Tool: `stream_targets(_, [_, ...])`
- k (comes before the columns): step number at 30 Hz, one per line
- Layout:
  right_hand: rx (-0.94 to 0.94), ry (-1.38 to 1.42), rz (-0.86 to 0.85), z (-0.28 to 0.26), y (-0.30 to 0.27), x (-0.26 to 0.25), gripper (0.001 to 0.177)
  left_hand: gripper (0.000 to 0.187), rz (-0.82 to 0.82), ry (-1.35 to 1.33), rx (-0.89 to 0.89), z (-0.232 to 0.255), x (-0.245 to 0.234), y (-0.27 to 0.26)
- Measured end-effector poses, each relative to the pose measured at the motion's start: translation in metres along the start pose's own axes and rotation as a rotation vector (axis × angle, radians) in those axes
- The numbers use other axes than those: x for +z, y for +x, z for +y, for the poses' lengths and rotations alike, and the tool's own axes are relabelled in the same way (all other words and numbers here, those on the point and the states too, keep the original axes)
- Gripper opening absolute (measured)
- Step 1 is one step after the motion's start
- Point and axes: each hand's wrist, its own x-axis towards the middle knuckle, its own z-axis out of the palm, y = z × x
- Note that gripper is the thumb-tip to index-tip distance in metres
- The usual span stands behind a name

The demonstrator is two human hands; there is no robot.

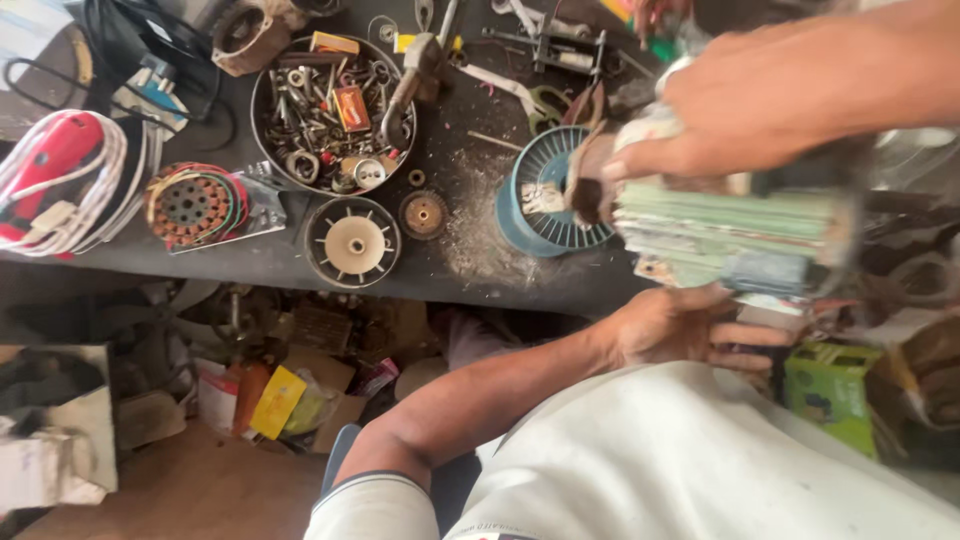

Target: The person uses a screwdriver and hammer to disassemble a motor on a workbench, removing parts and placing them on the bench.

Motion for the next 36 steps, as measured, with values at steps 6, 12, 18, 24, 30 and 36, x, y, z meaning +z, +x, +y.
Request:
stream_targets(6, [-0.001,0.259,0.067,0.033,-0.041,0.004,0.062,0.052,-0.047,0.335,0.009,0.014,0.030,-0.001])
stream_targets(12, [-0.467,0.791,0.523,0.074,-0.057,0.049,0.060,0.026,0.379,1.155,0.640,0.049,0.030,-0.043])
stream_targets(18, [-0.171,0.324,0.456,0.055,-0.026,0.064,0.096,0.008,0.958,1.716,0.653,0.103,0.068,-0.120])
stream_targets(24, [-0.416,0.631,0.484,0.052,0.040,0.107,0.104,0.005,1.090,1.893,0.682,0.100,0.059,-0.131])
stream_targets(30, [-0.479,0.827,0.553,0.040,0.077,0.192,0.114,0.034,0.997,2.102,0.803,0.084,0.037,-0.121])
stream_targets(36, [-0.581,1.301,0.350,0.040,0.070,0.200,0.097,0.037,1.143,2.057,0.555,0.080,0.036,-0.109])
